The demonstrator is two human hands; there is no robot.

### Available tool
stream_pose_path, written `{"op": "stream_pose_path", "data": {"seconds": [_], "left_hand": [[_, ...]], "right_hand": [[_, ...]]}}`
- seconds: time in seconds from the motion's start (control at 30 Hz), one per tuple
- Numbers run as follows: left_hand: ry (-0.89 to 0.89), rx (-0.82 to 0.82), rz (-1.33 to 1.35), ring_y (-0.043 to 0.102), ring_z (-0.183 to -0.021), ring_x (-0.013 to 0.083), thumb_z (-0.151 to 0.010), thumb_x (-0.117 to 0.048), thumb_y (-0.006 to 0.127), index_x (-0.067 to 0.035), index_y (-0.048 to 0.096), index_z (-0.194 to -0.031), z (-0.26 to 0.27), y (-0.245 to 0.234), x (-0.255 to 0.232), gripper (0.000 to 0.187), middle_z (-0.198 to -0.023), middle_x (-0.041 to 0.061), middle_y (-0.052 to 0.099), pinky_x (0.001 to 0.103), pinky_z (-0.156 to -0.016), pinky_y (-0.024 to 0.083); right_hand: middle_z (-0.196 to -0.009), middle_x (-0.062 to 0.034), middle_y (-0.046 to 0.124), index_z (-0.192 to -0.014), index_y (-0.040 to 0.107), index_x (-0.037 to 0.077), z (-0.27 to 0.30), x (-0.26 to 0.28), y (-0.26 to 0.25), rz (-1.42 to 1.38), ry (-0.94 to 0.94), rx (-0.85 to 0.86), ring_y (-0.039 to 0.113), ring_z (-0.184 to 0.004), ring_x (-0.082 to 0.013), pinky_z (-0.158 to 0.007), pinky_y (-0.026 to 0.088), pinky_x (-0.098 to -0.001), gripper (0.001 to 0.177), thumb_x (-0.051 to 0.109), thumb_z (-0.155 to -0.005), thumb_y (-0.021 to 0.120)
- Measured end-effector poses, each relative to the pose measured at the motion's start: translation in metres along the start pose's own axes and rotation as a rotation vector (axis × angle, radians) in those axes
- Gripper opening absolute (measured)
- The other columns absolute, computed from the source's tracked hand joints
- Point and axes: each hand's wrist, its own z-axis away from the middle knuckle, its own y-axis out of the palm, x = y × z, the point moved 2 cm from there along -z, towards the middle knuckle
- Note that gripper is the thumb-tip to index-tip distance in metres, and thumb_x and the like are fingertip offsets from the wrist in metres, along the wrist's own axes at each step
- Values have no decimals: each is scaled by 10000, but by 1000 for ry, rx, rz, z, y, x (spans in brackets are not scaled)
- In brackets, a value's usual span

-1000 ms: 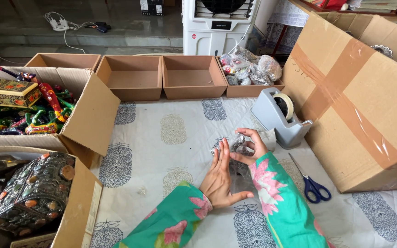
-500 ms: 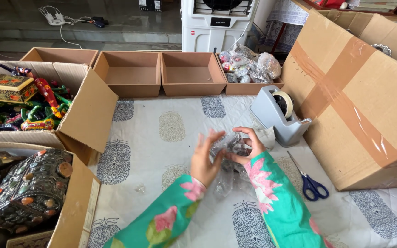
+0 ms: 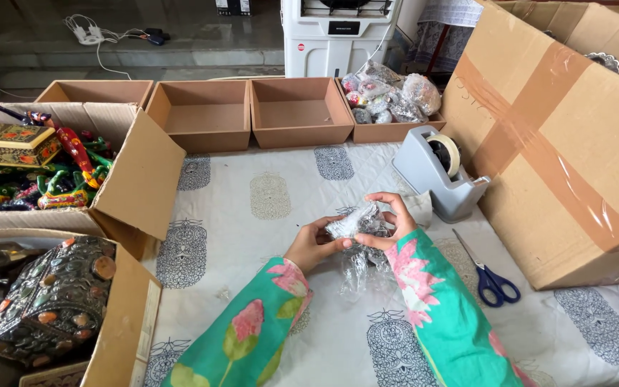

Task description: Packing metal decorative items with bubble wrap and placing them in boxes.

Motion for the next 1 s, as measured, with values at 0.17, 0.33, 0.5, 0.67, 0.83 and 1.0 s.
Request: {"op": "stream_pose_path", "data": {"seconds": [0.17,0.33,0.5,0.67,0.83,1.0], "left_hand": [[86,-93,-136,699,-1023,154,-866,-255,808,-20,519,-1408,6,12,-3,658,-1122,119,714,304,-887,583],[168,-188,-413,697,-979,215,-887,-300,798,-40,499,-1374,15,25,-22,628,-1086,142,695,340,-855,579],[184,-236,-562,699,-877,293,-871,-311,795,-43,522,-1363,19,29,-19,623,-1015,180,698,380,-800,562],[317,-319,-561,722,-956,316,-877,-293,793,-23,519,-1332,22,35,-19,596,-1089,199,704,396,-807,562],[236,-403,-577,714,-939,345,-862,-311,810,-24,528,-1317,27,43,-28,608,-1074,214,702,415,-793,556],[206,-437,-617,702,-900,340,-834,-326,844,-38,543,-1323,25,43,-30,642,-1056,208,703,413,-773,551]], "right_hand": [[-1424,-60,542,-1399,459,123,-1,-5,-3,-19,51,-2,652,-1146,-203,-905,577,-373,895,105,-636,926],[-1437,-102,582,-1581,325,110,-5,-24,-13,-91,-12,121,615,-1246,-188,-1048,509,-351,1053,151,-710,915],[-1250,-120,651,-1566,404,80,-1,-22,-9,-117,101,94,644,-1112,-175,-980,534,-341,1029,140,-683,930],[-1263,-88,650,-1539,437,67,0,-11,-5,-93,90,95,642,-1096,-154,-980,526,-309,942,120,-722,905],[-1202,-82,681,-1555,425,77,-1,-1,-1,-88,135,106,643,-1067,-138,-968,525,-295,925,117,-749,878],[-1222,-76,678,-1546,433,76,0,-3,-2,-80,114,93,647,-1082,-140,-980,522,-296,910,116,-751,875]]}}
